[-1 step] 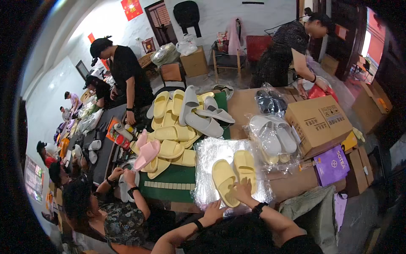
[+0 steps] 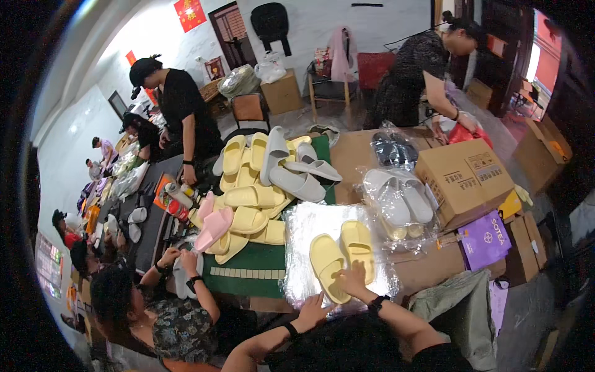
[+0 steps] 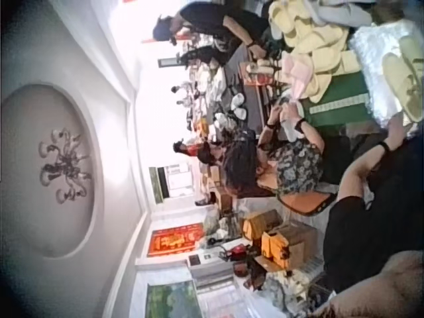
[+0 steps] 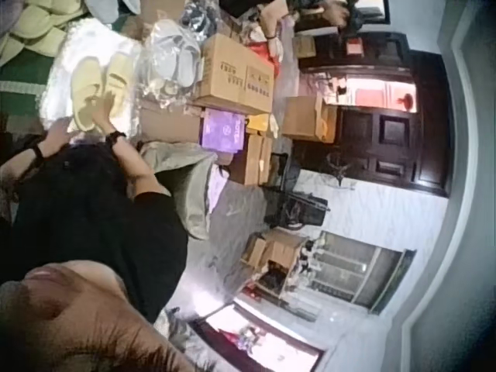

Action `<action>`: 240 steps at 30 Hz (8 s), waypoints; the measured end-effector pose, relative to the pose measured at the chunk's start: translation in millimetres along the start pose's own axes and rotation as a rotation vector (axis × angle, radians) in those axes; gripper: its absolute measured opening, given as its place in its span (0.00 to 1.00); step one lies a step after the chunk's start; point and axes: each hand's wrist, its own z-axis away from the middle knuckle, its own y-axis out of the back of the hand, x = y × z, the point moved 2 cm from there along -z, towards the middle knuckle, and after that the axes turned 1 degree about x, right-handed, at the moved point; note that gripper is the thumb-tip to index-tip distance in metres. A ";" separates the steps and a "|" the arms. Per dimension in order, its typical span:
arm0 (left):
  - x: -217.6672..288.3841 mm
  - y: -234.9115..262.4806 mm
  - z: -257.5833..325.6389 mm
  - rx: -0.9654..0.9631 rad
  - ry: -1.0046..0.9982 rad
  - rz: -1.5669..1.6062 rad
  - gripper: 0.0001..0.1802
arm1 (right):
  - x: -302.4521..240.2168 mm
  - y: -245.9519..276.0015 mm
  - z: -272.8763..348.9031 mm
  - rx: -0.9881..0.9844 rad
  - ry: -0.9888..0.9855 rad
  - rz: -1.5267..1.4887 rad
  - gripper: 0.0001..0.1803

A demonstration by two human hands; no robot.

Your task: The recorder is placing various foam sliders/shoes into plastic bags and then into a large storage sack.

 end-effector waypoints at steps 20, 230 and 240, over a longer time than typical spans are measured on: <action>-33.8 -12.3 -13.4 0.075 -0.245 0.040 0.25 | -33.4 109.4 76.9 -0.592 -0.191 -1.023 0.23; 180.6 -4.5 -103.4 -0.149 -0.936 0.936 0.12 | 176.9 67.3 -98.1 0.573 -1.219 -1.330 0.49; -11.5 10.1 -41.6 -0.139 -0.812 0.815 0.12 | 117.0 79.4 -109.9 0.301 -0.972 -1.504 0.38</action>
